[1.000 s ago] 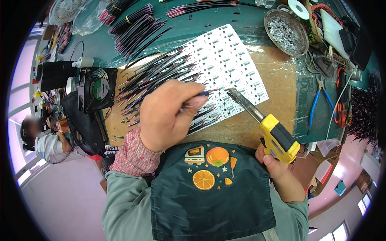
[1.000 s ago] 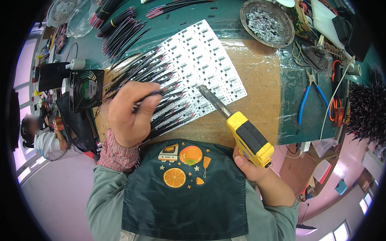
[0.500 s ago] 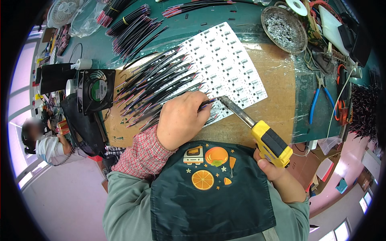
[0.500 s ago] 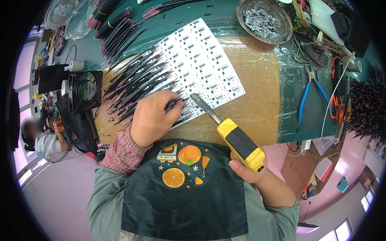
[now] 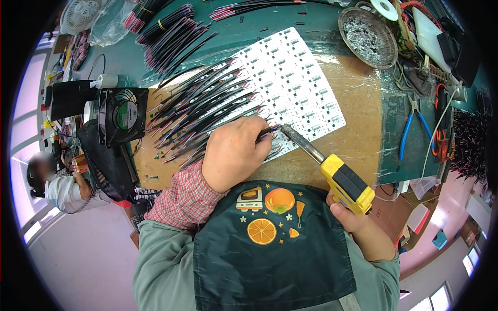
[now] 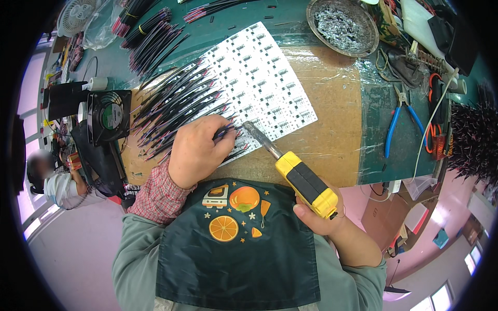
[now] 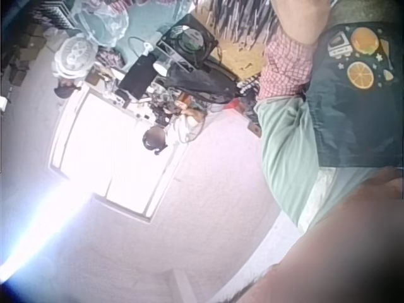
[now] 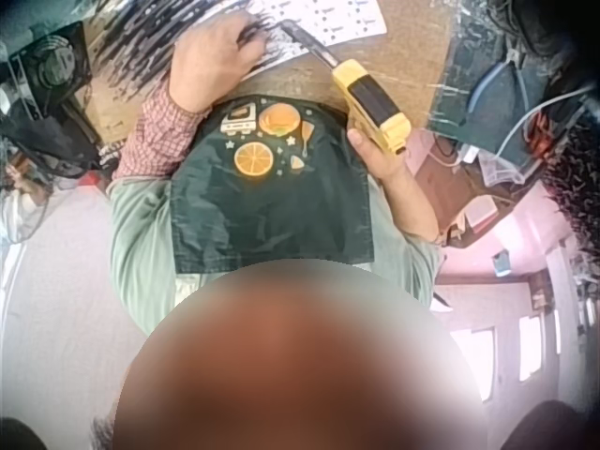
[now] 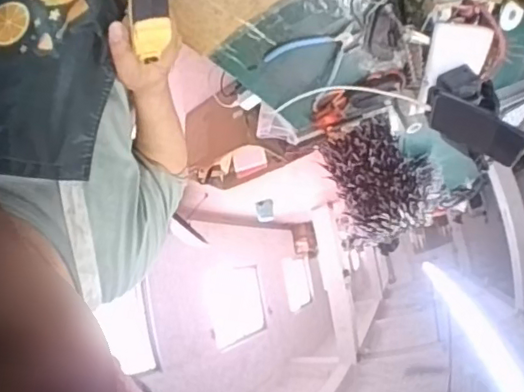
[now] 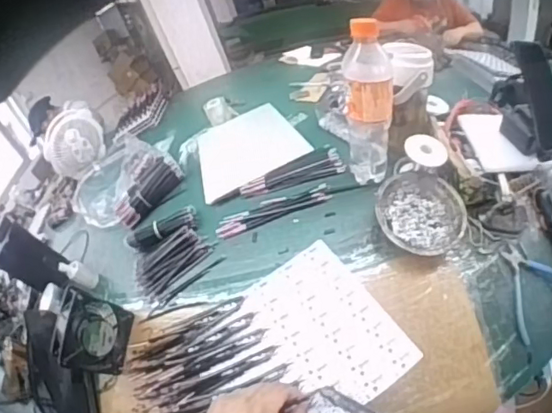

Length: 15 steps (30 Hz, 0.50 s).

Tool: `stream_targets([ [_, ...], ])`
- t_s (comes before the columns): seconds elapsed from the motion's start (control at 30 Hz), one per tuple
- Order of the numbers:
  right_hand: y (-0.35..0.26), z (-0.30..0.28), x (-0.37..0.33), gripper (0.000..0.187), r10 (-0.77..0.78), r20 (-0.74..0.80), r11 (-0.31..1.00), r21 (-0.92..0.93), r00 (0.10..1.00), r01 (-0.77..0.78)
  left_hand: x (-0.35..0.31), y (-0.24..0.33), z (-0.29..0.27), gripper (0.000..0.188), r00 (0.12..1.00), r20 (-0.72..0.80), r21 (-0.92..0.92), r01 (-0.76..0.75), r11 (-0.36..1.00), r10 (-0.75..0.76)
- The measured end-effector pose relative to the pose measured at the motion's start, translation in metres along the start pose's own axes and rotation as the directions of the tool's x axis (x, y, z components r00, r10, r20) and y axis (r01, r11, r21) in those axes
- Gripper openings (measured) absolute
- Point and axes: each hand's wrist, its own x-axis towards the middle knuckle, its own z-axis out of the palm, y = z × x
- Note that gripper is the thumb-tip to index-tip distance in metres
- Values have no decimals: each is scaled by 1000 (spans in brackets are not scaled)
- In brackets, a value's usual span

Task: The person solders multiple wire bundles onto a circuit board assembly using a soldering iron.

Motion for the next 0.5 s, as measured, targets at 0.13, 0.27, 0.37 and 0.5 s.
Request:
stream_targets([
  [0.13, 2, 1, -3, 26, 34, -28, 999, 34, 999, -33, 0, -1, 1, 12, 1000, 12, 10, 16, 1000, -16],
  [0.27, 4, -4, -8, 24, 49, -29, 998, -29, 998, -50, 1, 0, -1, 12, 1000, 13, 14, 19, 1000, -19],
  [0.37, 4, -6, -8, 23, 36, -12, 998, -44, 999, -37, 1, 0, -2, 12, 1000, 24, 18, 20, 1000, -20],
  [0.5, 0, -2, -7, 23, 20, -47, 1000, 8, 999, -20, 3, -1, -3, 12, 998, 54, -6, 44, 999, -44],
])
